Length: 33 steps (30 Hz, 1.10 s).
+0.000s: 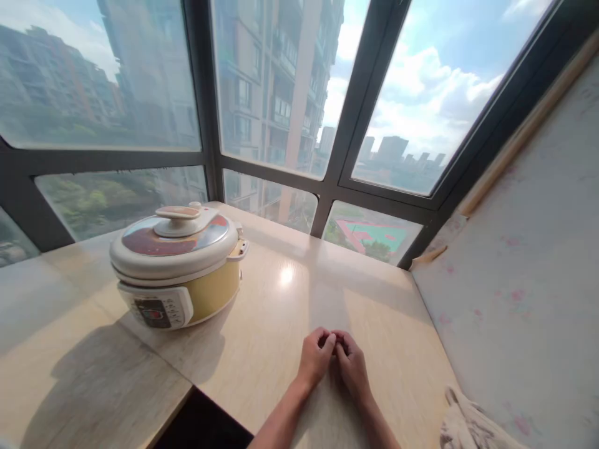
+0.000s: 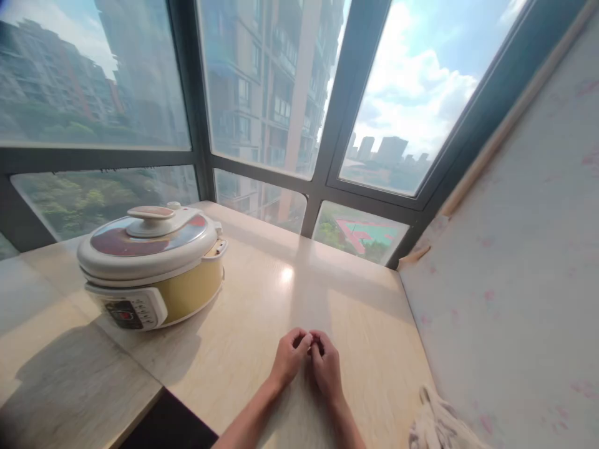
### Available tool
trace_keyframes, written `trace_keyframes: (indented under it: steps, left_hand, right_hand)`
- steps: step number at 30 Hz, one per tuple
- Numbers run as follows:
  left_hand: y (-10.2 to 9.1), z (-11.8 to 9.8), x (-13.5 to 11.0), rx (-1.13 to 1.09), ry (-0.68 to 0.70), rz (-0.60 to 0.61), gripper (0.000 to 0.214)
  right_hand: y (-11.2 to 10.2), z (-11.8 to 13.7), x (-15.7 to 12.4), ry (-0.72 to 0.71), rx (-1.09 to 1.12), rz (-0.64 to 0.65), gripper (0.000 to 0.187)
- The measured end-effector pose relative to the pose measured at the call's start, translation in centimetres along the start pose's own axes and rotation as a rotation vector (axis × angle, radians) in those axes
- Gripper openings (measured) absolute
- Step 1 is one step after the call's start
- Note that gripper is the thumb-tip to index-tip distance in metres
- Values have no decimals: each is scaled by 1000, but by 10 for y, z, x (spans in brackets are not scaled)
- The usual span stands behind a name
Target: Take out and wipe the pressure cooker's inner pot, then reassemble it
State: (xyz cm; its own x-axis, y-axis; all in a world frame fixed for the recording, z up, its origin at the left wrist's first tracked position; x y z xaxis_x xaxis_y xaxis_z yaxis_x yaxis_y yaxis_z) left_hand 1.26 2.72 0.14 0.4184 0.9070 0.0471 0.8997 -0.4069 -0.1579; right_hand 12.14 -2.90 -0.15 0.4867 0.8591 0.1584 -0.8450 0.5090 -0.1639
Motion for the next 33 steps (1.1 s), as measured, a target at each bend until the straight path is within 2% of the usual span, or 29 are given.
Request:
trace_keyframes:
  steps: [3, 7, 9, 11, 13, 17, 20, 22, 24, 25, 27, 29, 31, 33]
  left_hand:
    - [-2, -3, -9, 5, 7, -15, 27]
    - [-13, -2, -36, 67, 2, -30, 27]
    - [-26, -2, -51, 62, 1, -33, 26]
    - [-50, -8, -62, 39, 7, -79, 24]
    - [-88, -24, -69, 7, 60, -194, 26]
    - [-189, -73, -72, -85, 162, -539, 31]
    - [-266, -106, -70, -105, 228, -910, 28]
    - [-312, -120, -66, -52, 251, -1198, 22]
    - [-351, -129, -57, 68, 265, -1406, 22]
    - [-369, -132, -49, 140, 275, -1430, 22]
    - [-403, -137, -30, 289, 294, -1340, 22]
    - [-432, -140, -9, 445, 275, -1223, 21]
    - [-454, -142, 9, 559, 250, -1121, 19]
    - [-471, -139, 26, 587, 168, -1021, 26]
  right_hand:
    - [-2, -3, 0, 48, -19, -33, 42]
    - [-4, -12, -1, 98, -62, -40, 45]
    - [-5, -18, 2, 136, -82, -35, 47]
    - [-4, -21, 10, 184, -117, -1, 50]
    - [2, -19, 20, 242, -148, 58, 51]
    - [36, 12, 39, 428, -88, 180, 57]
    - [82, 60, 52, 396, 18, 312, 61]
    - [118, 96, 64, 335, 112, 397, 60]
    - [155, 129, 80, 266, 192, 452, 59]
    - [172, 142, 90, 232, 200, 472, 59]
    - [204, 164, 111, 119, 149, 456, 67]
    - [227, 180, 132, -87, 47, 335, 81]
    - [245, 187, 147, -268, -73, 280, 90]
    - [257, 186, 154, -333, -159, 271, 91]
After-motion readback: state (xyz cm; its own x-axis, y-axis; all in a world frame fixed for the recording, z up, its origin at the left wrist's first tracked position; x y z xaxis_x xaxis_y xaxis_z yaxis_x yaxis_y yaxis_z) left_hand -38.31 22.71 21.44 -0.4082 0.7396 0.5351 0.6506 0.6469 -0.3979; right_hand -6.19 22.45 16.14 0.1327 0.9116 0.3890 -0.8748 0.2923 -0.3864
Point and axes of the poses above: each hand's wrist, its own x-axis towards the middle knuckle, its own y-axis out of the palm, z = x × y, the point moved 3 cm from there along x, towards the middle knuckle, and after that the axes turned 8 degrees about x, right-handed, at the moved point
